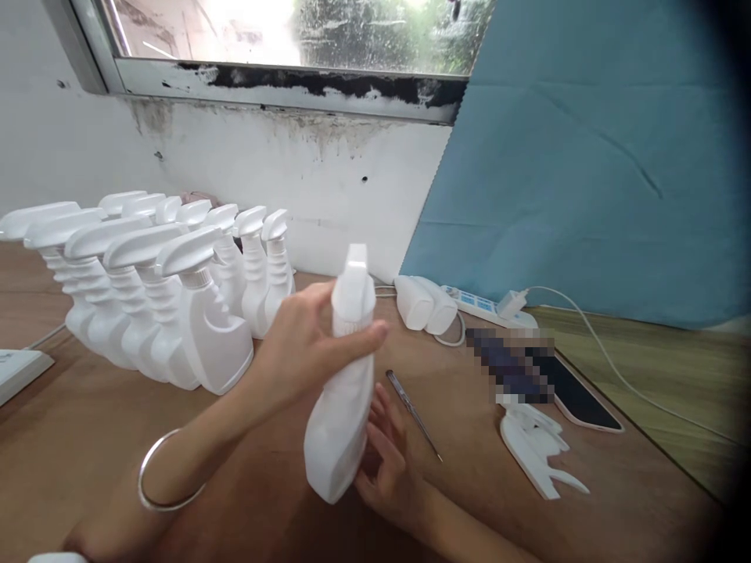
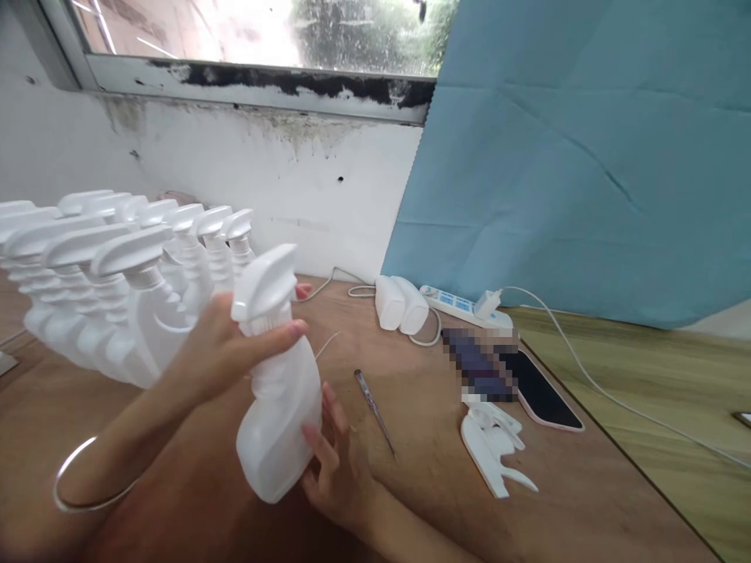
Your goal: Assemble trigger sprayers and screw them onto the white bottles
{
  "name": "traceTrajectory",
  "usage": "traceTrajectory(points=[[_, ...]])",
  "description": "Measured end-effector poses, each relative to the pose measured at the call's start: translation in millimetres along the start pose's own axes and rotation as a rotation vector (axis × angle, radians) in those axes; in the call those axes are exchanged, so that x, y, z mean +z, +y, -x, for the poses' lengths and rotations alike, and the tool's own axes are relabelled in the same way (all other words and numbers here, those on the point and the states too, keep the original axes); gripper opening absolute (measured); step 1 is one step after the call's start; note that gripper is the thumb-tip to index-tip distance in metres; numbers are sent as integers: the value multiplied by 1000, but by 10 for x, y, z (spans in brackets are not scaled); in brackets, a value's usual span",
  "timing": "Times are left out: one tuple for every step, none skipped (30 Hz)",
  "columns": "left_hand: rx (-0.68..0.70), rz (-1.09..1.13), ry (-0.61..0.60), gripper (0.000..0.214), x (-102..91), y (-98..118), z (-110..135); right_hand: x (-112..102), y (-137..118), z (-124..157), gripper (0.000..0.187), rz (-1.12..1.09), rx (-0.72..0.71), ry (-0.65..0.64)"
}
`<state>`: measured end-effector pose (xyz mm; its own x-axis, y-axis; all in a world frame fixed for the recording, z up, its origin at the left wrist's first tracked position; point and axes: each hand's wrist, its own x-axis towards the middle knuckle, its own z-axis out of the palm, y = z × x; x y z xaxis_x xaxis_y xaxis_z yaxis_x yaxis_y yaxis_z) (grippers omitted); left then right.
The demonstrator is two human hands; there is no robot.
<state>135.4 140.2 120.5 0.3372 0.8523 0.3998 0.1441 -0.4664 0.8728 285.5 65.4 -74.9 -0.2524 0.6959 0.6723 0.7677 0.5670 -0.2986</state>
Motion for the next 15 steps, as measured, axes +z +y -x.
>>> traceTrajectory(points=[[3, -4, 29, 24, -73, 11, -26, -34, -24, -71, 81, -21, -10, -2], [0, 6, 67, 27, -146, 13, -56, -63, -48, -141, 79, -35, -22, -41], [2, 22, 114, 30, -217, 6, -88, -86, -71, -206, 76, -42, -43, -116], [9, 35, 161, 33, -280, -12, -122, -104, -91, -265, 75, -32, -69, -220], [21, 39, 206, 35, -335, -39, -156, -117, -107, -316, 75, -22, -103, -328], [35, 33, 245, 38, -379, -72, -190, -124, -119, -361, 76, -13, -140, -430], [44, 17, 271, 39, -412, -111, -224, -128, -127, -398, 78, -5, -164, -512], [45, -6, 283, 40, -437, -152, -257, -129, -131, -428, 78, -3, -173, -575], [42, -35, 283, 41, -456, -192, -289, -126, -133, -451, 77, -5, -168, -623], [37, -71, 272, 41, -471, -229, -318, -122, -132, -467, 75, -10, -153, -660], [35, -117, 256, 41, -485, -261, -344, -115, -129, -477, 72, -14, -127, -687], [38, -175, 239, 41, -500, -286, -365, -108, -124, -481, 68, -16, -98, -707], [50, -241, 226, 41, -518, -304, -381, -99, -118, -481, 65, -15, -70, -719], [68, -311, 225, 42, -538, -315, -391, -90, -112, -478, 62, -15, -51, -728], [88, -380, 233, 43, -560, -318, -396, -81, -106, -474, 59, -13, -37, -731]])
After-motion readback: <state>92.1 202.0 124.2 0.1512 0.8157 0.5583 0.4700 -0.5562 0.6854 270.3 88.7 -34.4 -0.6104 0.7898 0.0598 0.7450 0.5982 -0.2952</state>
